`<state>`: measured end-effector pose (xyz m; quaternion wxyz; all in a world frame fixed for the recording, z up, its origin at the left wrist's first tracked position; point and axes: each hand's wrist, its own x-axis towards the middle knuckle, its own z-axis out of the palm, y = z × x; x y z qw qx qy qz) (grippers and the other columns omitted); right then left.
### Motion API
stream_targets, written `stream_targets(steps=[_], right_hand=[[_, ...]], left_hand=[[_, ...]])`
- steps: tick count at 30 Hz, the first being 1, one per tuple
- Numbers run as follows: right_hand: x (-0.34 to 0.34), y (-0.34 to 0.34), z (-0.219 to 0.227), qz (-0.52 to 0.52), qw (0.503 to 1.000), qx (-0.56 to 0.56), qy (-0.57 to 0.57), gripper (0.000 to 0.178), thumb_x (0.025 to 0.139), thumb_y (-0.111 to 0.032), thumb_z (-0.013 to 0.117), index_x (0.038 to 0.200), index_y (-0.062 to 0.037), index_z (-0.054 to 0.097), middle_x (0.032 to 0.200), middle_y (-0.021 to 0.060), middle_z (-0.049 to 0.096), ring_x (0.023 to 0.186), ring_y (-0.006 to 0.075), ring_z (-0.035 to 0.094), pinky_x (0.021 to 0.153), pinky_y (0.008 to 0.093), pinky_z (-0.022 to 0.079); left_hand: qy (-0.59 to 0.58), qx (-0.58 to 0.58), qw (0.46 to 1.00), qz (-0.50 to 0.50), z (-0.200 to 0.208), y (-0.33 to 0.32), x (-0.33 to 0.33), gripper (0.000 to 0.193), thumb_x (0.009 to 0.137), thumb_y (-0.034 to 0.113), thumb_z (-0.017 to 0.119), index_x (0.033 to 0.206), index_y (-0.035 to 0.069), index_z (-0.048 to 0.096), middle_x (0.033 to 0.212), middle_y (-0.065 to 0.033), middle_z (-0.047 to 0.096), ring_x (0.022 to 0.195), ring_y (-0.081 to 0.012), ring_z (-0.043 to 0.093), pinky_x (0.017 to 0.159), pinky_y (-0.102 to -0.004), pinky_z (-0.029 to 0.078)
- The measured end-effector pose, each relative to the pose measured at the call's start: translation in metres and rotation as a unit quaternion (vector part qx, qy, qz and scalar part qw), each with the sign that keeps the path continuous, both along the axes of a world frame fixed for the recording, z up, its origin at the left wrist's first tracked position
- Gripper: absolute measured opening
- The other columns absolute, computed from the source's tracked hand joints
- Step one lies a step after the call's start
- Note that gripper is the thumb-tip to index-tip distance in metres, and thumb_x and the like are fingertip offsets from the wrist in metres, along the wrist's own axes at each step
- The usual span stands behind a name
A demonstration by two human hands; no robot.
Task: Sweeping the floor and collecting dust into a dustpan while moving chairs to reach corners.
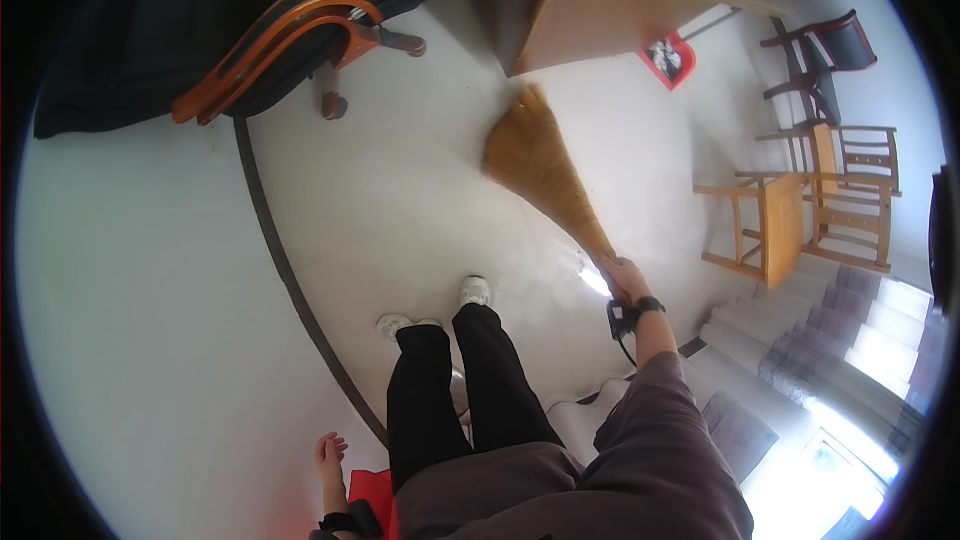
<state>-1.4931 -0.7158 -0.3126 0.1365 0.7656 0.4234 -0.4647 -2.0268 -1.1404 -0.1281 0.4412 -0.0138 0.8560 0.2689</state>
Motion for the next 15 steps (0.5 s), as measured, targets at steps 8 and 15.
stream_targets(steps=[8,15], right_hand=[[0.082,-0.068,0.018,-0.071,0.994,-0.002,-0.081,0.065,0.072,-0.058,0.053,0.108,-0.0039,0.06,0.097,0.0166,0.063,0.094,0.0289,0.06,0.082,0.0365,0.045],[0.031,-0.064,0.136,-0.04,0.997,0.038,0.058,0.053,0.071,-0.045,0.063,0.1,-0.0007,0.063,0.08,0.0142,0.066,0.074,0.0241,0.064,0.071,0.0327,0.049]], left_hand=[[0.022,-0.009,0.997,-0.079,0.017,0.058,-0.006,0.024,0.092,0.021,0.043,0.104,0.007,0.058,0.087,-0.004,0.062,0.077,-0.0121,0.059,0.066,-0.0237,0.043],[0.01,-0.015,0.996,-0.09,0.003,0.063,-0.013,0.024,0.092,0.02,0.042,0.103,0.006,0.058,0.087,-0.0053,0.063,0.077,-0.0126,0.059,0.066,-0.0243,0.043]])
